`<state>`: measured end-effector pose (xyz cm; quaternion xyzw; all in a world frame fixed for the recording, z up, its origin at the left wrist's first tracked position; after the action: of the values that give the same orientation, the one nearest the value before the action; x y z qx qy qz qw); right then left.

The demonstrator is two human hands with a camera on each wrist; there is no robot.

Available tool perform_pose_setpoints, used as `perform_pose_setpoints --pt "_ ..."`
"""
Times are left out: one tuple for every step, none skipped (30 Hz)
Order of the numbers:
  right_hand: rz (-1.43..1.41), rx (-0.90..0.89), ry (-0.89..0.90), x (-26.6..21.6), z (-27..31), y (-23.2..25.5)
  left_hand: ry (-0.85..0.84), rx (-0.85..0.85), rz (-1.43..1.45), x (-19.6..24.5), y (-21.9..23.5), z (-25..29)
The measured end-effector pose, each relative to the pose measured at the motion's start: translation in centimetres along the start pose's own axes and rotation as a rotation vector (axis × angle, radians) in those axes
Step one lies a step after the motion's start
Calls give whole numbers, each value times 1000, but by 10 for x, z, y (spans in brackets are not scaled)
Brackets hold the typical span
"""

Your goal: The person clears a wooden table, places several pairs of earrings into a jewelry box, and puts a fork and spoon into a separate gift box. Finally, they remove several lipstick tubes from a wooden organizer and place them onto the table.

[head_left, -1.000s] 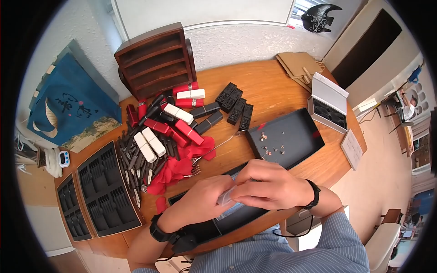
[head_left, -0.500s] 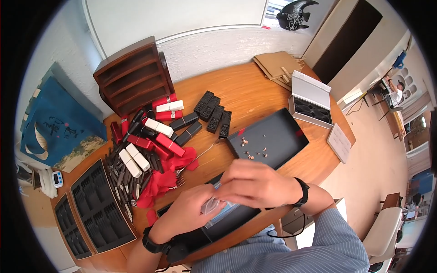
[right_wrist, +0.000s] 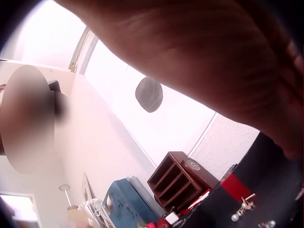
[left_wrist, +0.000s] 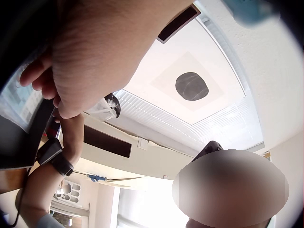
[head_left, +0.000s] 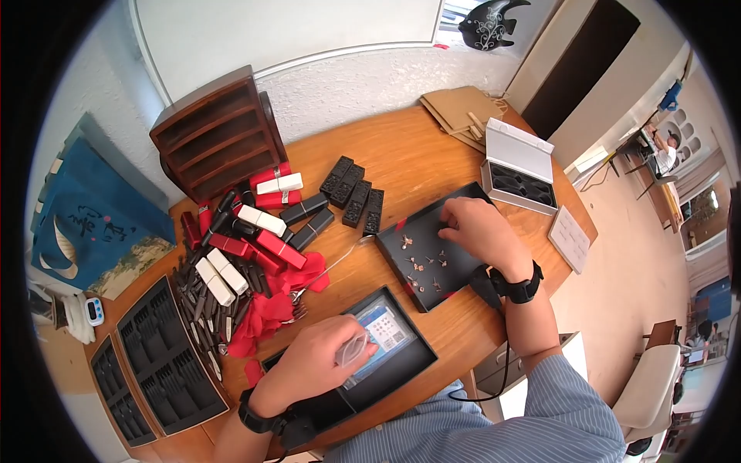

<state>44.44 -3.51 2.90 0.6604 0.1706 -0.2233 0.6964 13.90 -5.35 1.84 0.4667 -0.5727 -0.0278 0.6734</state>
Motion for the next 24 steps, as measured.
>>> perform_pose_setpoints --pt "-1 1 -2 0 0 -1 3 1 7 0 0 0" --pt "10 1 13 0 0 -2 1 -1 7 0 0 0" --pt "21 1 30 0 -1 -3 4 1 2 0 0 0" --pt "20 2 30 1 -2 -4 6 2 -2 0 0 1" --pt "16 -16 20 2 -3 -6 6 1 -2 0 0 1" --pt "12 -33 11 3 -3 -7 8 3 1 -1 -1 0" --pt "12 -32 11 4 -4 -7 10 5 4 -1 -1 0" --pt "22 -24 30 5 -3 -8 9 4 4 -1 -1 0" --pt "32 -15 50 5 -3 -9 9 4 0 -1 -1 0" --pt "32 -15 49 5 -3 -9 9 4 -4 -1 -1 0" --pt "45 -10 56 5 -3 -9 8 3 -4 -1 -1 0" --pt "58 -5 62 5 -3 -9 11 3 -3 0 0 1" --pt "58 -5 61 4 -3 -9 13 4 -2 0 0 0" --pt "37 27 74 1 -3 -7 13 4 -2 0 -1 0" --pt "17 57 88 -3 -3 -6 14 4 -5 -1 -1 0" --pt "18 56 90 -7 -2 -5 16 6 -7 -1 -1 1" --pt "-42 83 131 -13 0 -3 18 8 -7 -1 -1 1" --pt "-103 110 170 -19 3 -2 12 9 0 -2 -1 1" --pt "-103 108 172 -26 5 -2 7 9 7 -2 -1 1" --pt "-216 81 298 -37 10 -3 10 11 7 -2 -1 1" --pt "-330 52 425 -48 15 -5 -1 14 1 -2 -1 0" --pt "-398 16 525 -60 22 -8 -10 16 -6 -1 -1 0" --pt "-469 -24 626 -71 29 -12 0 19 -7 -1 -1 0" --pt "-519 -76 718 -79 36 -17 -10 19 -6 -1 -1 -1"
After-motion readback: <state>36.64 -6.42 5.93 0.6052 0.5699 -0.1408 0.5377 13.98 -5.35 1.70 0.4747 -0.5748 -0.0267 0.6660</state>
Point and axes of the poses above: each hand's wrist, its own z-axis away from the middle knuckle, its own y-axis out of the back of the hand, x = y × z, the point moved 2 cm from there along -z, towards the middle knuckle, and after that the axes turned 11 degrees about -z, right-handed, at the moved point
